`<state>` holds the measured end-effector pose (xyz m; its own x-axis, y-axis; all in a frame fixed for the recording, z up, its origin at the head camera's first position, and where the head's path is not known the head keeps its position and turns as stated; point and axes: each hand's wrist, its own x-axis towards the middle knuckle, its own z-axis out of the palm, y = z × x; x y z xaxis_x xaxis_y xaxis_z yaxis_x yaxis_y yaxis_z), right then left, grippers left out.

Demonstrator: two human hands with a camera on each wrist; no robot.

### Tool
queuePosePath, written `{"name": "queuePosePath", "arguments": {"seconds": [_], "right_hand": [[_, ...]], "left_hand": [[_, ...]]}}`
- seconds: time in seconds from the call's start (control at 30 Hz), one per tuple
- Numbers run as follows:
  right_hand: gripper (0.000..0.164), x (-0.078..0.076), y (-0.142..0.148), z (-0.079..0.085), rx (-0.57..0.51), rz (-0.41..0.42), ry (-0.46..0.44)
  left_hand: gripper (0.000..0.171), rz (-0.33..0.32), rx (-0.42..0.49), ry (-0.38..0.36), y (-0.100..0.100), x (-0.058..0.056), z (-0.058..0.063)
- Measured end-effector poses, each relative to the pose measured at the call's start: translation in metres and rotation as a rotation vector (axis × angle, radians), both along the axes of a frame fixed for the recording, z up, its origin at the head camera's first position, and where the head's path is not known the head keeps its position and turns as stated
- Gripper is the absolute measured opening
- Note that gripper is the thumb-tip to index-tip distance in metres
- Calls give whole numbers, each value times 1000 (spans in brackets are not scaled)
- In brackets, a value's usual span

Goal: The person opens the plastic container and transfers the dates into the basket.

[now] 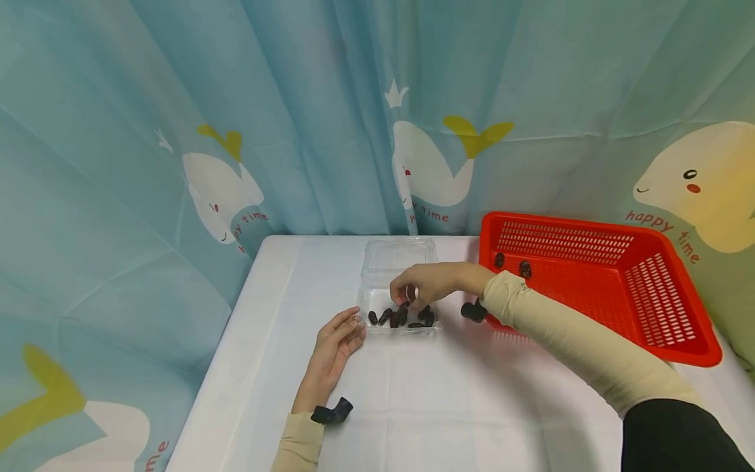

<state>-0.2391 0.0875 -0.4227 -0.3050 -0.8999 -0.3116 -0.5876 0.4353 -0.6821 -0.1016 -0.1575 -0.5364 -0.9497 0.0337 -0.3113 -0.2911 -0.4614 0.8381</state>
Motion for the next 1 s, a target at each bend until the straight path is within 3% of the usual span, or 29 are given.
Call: {"name": "queuePosePath", "arguments": {"seconds": [0.37,0.67,1.0], "right_hand": [[16,-1,20,24,-155,-119,-141],[18,-5,57,33,-226,-260,-232],[17,-6,100,39,-227,-405,-228]], "left_hand": [[43,-2,11,7,1,0,0],[42,-4,18,14,1,0,-1],[43,-8,16,26,0,1,-2]]}}
